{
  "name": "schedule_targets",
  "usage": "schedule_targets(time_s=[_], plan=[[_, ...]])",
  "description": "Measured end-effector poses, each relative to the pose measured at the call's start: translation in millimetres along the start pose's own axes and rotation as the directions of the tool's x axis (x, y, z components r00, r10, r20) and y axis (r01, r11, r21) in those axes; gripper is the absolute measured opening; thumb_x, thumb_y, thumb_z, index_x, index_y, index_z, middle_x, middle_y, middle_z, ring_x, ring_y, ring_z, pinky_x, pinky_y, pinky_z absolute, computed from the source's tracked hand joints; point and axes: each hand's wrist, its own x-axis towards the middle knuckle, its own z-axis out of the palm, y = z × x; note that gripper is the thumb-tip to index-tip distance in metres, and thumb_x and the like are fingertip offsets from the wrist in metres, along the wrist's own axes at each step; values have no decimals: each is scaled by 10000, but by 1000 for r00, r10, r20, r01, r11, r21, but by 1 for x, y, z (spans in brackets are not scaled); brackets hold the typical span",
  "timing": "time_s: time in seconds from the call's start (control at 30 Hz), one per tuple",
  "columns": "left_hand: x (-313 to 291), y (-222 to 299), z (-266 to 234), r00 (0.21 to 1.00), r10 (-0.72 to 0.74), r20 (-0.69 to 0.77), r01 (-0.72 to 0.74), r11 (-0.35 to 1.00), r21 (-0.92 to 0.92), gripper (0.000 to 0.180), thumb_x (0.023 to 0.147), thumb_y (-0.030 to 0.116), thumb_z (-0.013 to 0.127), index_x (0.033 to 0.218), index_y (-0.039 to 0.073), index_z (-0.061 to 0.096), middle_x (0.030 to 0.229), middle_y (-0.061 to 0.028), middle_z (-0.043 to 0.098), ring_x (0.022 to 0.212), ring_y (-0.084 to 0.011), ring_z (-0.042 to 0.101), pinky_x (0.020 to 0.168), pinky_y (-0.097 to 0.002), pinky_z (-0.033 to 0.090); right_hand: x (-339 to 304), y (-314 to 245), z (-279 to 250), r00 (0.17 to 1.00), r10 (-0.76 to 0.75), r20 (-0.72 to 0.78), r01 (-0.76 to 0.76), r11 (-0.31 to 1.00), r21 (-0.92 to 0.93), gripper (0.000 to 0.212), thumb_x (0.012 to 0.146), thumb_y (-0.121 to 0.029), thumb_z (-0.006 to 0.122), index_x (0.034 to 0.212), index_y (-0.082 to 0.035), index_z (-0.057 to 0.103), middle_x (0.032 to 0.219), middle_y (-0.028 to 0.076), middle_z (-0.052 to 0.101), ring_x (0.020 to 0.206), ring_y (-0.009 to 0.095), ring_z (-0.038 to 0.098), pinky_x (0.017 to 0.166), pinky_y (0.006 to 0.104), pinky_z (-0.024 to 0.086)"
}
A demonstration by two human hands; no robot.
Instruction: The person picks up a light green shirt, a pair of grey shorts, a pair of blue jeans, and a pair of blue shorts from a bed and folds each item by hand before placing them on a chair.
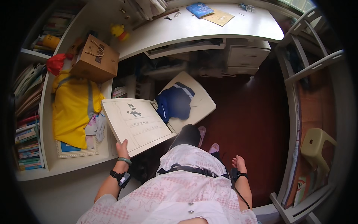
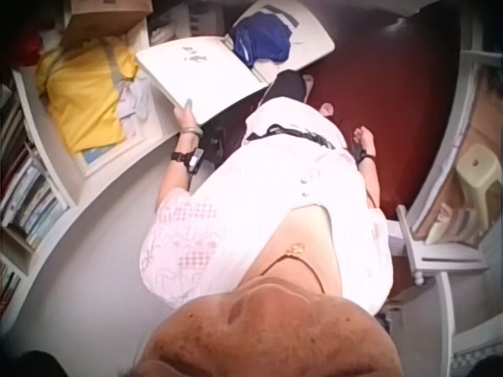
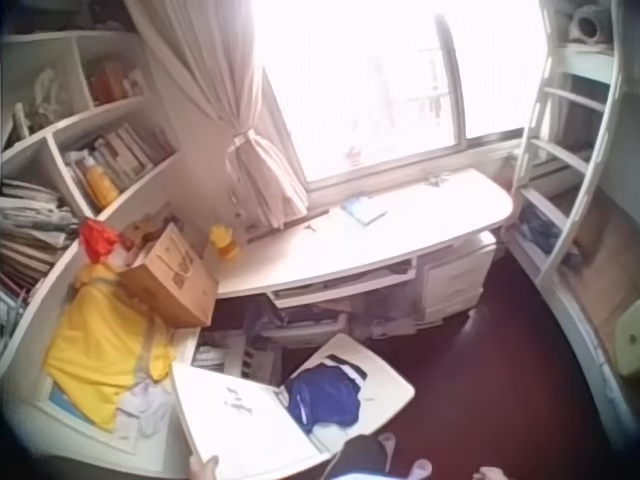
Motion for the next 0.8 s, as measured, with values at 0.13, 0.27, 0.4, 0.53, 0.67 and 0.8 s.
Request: schedule_targets(time_s=[0.13,0.27,0.4,0.53,0.67,0.8], plan=[[-20,-1,-1,998,-58,-29,56,997,-52,356,858,129,568,1130,-36,409,1125,-153,517,1002,-224,517,862,-347,424,7,-9,7,1000,-23,13,23,1000,-13,242,922,-303,456,1102,-157,526,902,-23,605,729,97,574,618,286,477],[-37,-12,-3,991,-104,-83,93,988,-124,345,872,126,542,1136,-29,381,1153,-166,491,1019,-230,510,867,-356,427,9,-19,12,999,-51,12,51,999,-5,246,924,-303,455,1100,-148,528,879,-30,602,718,91,571,606,281,474],[-65,-8,11,974,-147,-174,110,972,-206,343,880,120,524,1132,-31,346,1165,-184,473,1038,-258,513,881,-383,436,20,-26,9,996,-78,45,80,996,-43,286,922,-293,453,1147,-123,504,927,-10,600,728,101,570,623,289,477],[-68,-18,12,971,-141,-195,80,954,-290,375,864,106,533,1144,-39,330,1179,-201,464,1049,-285,519,883,-411,446,28,-30,11,995,-83,60,85,996,-40,292,920,-279,458,1156,-113,501,919,4,597,705,110,568,599,291,471],[-43,-24,8,959,-174,-225,89,934,-345,475,843,99,547,1222,-48,301,1212,-218,450,1050,-297,525,891,-413,443,33,-35,5,994,-88,57,90,995,-47,260,920,-275,460,1125,-127,521,841,-4,589,642,110,556,542,290,455],[-16,-13,0,891,-269,-365,154,936,-315,578,832,118,564,1274,-64,238,1190,-237,464,1048,-338,529,833,-471,478,15,-47,-3,988,-137,71,141,988,-63,267,922,-283,457,1129,-124,510,905,-3,593,713,106,564,616,290,463]])
